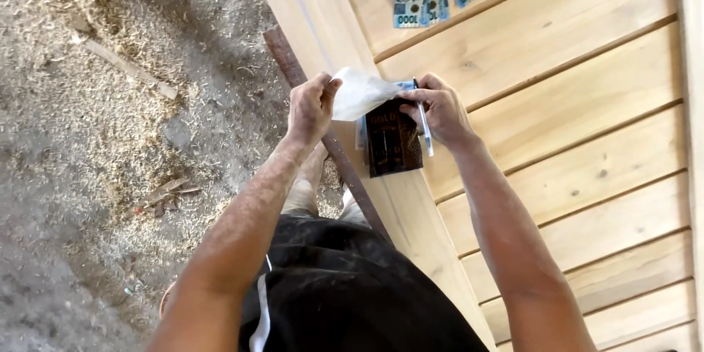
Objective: Filling out a sales invoice and collecting cash payment for furniture.
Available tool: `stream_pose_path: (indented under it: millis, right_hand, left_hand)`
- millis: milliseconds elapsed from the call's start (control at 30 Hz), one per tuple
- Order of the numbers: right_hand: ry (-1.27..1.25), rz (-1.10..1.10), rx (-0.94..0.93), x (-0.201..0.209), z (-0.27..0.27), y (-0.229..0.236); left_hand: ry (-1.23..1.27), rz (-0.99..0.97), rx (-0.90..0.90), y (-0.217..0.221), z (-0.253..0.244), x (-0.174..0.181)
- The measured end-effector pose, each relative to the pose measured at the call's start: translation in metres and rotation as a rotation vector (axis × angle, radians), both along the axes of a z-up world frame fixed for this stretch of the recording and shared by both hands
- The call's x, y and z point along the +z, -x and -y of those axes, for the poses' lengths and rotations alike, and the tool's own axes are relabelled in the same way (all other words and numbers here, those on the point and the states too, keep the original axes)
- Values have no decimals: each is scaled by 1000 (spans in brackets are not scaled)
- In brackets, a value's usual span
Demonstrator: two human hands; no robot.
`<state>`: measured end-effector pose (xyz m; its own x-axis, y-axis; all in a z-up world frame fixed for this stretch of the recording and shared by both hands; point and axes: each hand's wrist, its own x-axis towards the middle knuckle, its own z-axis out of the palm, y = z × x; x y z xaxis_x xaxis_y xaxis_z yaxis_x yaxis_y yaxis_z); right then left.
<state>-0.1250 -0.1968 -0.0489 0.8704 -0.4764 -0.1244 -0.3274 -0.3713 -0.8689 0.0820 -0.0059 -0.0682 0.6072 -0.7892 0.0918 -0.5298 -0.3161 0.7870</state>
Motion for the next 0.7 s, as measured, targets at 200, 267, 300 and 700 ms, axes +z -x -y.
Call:
stream_pose_path:
  millis: [200, 267, 300, 700]
  right_hand:
    - [58, 10, 31, -2, 2, 2]
    - [45, -22, 12, -2, 2, 0]
    - [49, -18, 14, -1, 3, -1]
    - [138, -58, 6, 20, -10, -8]
  left_hand:
    - [87, -75, 11, -5, -1, 0]
    - [7, -154, 59, -10, -1, 4]
    - [12, -151, 61, -9, -1, 0]
    - [165, 2, 45, 11, -21, -35]
